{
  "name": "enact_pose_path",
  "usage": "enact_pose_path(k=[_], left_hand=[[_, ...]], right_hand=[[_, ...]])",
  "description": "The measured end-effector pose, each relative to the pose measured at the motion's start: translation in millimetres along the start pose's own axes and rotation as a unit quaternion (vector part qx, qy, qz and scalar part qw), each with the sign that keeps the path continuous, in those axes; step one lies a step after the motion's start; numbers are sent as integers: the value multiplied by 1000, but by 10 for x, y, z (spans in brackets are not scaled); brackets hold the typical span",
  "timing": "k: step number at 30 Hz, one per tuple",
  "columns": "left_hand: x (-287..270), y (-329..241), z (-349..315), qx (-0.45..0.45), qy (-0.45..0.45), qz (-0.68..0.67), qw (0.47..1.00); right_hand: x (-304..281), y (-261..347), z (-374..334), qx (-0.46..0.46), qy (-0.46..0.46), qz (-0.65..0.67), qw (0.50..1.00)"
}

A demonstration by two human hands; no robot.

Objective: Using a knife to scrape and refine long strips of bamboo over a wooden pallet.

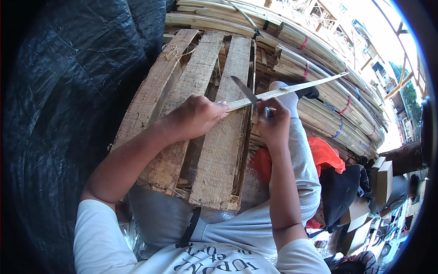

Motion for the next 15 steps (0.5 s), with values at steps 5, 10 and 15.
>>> enact_pose_path(k=[5,10,15], left_hand=[[32,14,29,-1,-1,-12,1000],[-7,-33,23,3,-6,-7,1000],[-18,-64,-13,59,-62,8,996]], right_hand=[[-380,-75,124,78,-92,-159,980],[-623,-294,238,67,-139,-56,986],[-332,-69,59,-29,-109,-107,988]])
Point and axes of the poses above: each hand's wrist, its own z-axis towards the middle knuckle, its own x-axis out of the palm, y = z × x, the point moved 10 cm from there along z, towards the middle knuckle, and after that the axes turned 3 degrees about x, right-handed, at the moved point
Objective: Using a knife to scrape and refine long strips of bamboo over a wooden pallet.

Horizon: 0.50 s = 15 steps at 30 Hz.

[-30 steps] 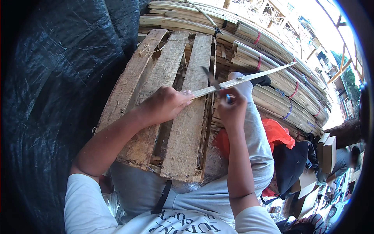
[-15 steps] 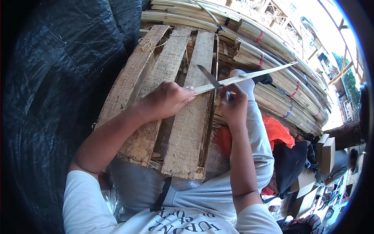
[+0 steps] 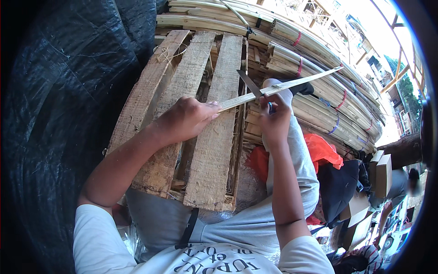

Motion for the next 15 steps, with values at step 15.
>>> enact_pose_path(k=[15], left_hand=[[2,12,-9,-6,9,8,1000]], right_hand=[[86,-149,-7,116,60,-6,991]])
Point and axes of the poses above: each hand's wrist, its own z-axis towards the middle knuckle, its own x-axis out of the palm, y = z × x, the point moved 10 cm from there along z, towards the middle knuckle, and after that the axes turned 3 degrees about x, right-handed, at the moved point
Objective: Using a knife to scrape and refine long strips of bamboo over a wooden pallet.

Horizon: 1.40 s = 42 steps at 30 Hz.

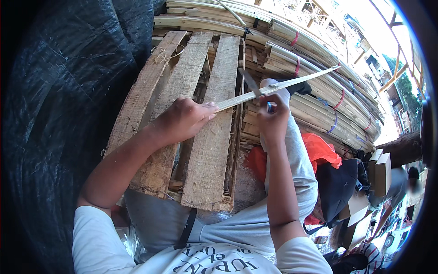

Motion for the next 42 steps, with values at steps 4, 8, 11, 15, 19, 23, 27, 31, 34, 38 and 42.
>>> enact_pose_path(k=[4,8,11,15,19,23,27,31,34,38,42], left_hand=[[59,49,34,-57,51,-2,997],[20,21,2,-17,26,12,999],[35,16,21,-34,42,5,999],[52,36,5,-41,47,2,998],[82,42,50,-60,77,-1,995],[-5,-22,20,-15,25,9,1000],[63,-7,73,-47,58,-2,997],[46,68,-7,-39,42,-3,998],[69,49,64,-63,74,-3,995],[22,43,-9,-19,21,8,1000],[31,30,25,-47,41,-5,998]], right_hand=[[-167,-100,30,0,-98,-5,995],[-181,-111,51,5,-66,30,997],[-230,-228,87,90,-64,36,993],[-82,41,-11,-41,-53,-40,997],[-142,-38,-3,11,-70,30,997],[-95,81,-34,-59,-77,-16,995],[-176,-217,32,40,-105,12,994],[-71,-51,58,34,-14,33,999],[-172,-55,86,0,-77,-5,997],[-60,-52,27,10,-33,6,999],[-55,22,-52,-16,-72,40,996]])
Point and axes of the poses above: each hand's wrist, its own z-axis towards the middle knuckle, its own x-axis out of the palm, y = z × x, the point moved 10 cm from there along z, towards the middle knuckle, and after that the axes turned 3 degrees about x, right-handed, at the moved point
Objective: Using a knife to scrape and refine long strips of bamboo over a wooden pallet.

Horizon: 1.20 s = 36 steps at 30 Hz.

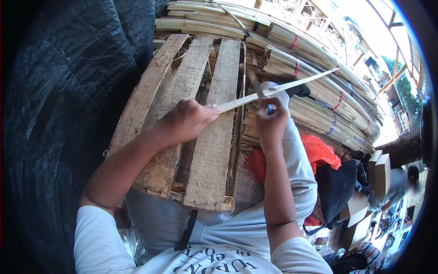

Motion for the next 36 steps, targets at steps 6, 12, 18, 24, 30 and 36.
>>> enact_pose_path(k=[6,12,18,24,30,36], left_hand=[[4,4,32,-8,2,-11,1000],[-10,-12,14,5,-12,-5,1000],[-8,34,-36,-4,-13,-3,1000],[6,-48,31,-4,-3,-4,1000],[-11,-19,18,3,-15,-5,1000],[9,-21,-21,27,-46,-21,998]], right_hand=[[-219,-277,213,71,-29,-15,997],[-45,-84,51,7,12,17,1000],[171,159,-80,-7,62,-12,998],[-2,-55,80,9,21,-11,1000],[-89,-83,146,76,38,-43,995],[77,72,-112,1,29,-15,999]])
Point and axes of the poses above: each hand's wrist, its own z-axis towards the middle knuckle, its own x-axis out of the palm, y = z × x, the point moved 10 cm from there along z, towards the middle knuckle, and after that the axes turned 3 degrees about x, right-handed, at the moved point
